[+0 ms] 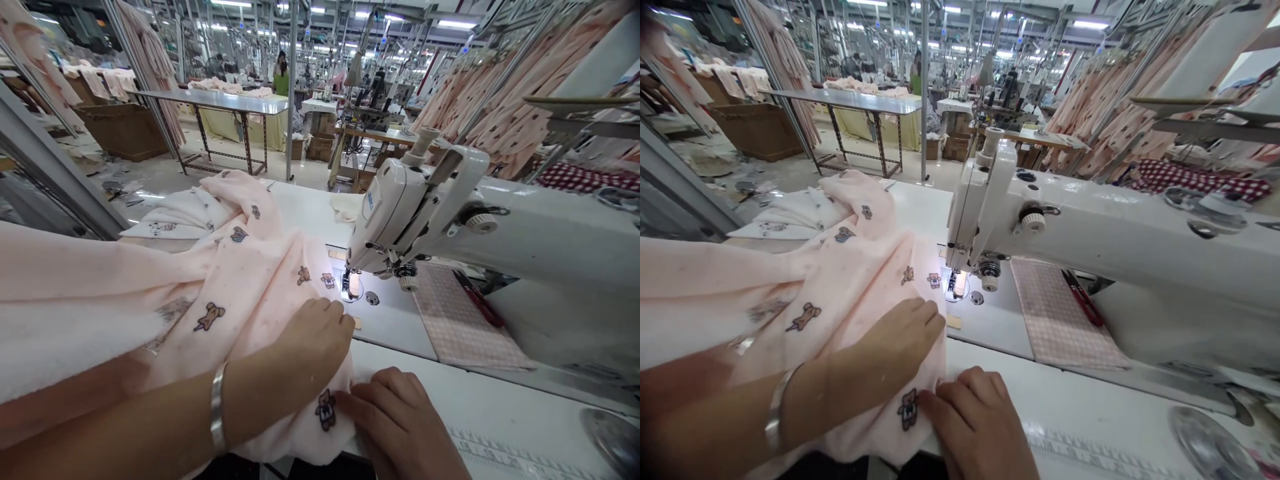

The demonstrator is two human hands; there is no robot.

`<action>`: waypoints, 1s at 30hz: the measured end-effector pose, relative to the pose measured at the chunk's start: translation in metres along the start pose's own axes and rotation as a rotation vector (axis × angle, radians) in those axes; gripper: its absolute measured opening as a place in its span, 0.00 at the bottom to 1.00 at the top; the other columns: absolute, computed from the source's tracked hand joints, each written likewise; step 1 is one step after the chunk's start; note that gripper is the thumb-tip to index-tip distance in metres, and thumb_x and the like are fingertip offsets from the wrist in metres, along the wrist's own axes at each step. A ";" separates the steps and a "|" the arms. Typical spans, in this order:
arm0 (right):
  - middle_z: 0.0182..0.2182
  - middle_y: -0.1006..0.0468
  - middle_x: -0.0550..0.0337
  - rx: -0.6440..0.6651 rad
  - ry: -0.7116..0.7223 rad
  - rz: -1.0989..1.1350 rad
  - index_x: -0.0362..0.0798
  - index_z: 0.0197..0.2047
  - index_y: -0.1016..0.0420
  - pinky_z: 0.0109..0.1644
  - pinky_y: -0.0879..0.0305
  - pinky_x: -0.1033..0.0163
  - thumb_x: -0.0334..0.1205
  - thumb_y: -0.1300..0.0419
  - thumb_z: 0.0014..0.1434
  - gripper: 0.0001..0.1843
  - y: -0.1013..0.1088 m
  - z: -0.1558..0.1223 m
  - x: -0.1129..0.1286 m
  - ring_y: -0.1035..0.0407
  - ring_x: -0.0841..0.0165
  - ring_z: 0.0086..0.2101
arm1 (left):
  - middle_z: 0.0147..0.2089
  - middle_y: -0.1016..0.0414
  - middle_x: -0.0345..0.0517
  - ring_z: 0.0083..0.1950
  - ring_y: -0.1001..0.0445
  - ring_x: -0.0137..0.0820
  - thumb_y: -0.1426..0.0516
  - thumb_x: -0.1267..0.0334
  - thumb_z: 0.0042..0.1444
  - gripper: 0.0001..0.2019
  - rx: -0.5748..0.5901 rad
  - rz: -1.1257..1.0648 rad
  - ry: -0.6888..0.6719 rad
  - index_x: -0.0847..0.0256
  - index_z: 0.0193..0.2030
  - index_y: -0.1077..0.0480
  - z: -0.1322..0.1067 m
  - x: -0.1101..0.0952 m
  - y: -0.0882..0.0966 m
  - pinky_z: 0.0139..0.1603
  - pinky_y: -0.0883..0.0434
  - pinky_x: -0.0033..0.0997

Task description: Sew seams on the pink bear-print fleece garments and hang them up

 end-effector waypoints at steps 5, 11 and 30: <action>0.32 0.23 0.61 0.011 0.114 -0.008 0.46 0.41 0.27 0.33 0.48 0.60 0.32 0.52 0.65 0.12 0.003 0.011 -0.005 0.39 0.69 0.31 | 0.59 0.37 0.52 0.61 0.42 0.43 0.51 0.60 0.64 0.17 -0.107 -0.169 -0.010 0.61 0.58 0.41 -0.020 0.013 0.004 0.63 0.49 0.55; 0.31 0.23 0.62 -0.011 0.147 -0.061 0.46 0.40 0.26 0.35 0.51 0.59 0.28 0.52 0.64 0.13 0.001 0.033 -0.026 0.39 0.69 0.32 | 0.59 0.36 0.44 0.62 0.41 0.35 0.52 0.58 0.65 0.14 -0.090 -0.317 -0.074 0.56 0.55 0.36 0.010 0.052 0.014 0.66 0.52 0.46; 0.44 0.22 0.60 -0.029 0.111 -0.109 0.46 0.44 0.25 0.40 0.45 0.56 0.30 0.47 0.60 0.12 -0.007 0.030 -0.048 0.37 0.65 0.38 | 0.47 0.29 0.45 0.48 0.33 0.33 0.50 0.62 0.65 0.10 -0.156 -0.134 -0.325 0.58 0.49 0.32 0.023 0.050 0.010 0.56 0.40 0.36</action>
Point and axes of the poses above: each hand's wrist, its own z-axis towards the middle knuckle, its own y-axis out of the back of the hand, x = y × z, the point moved 8 cm from there along z, towards the middle knuckle
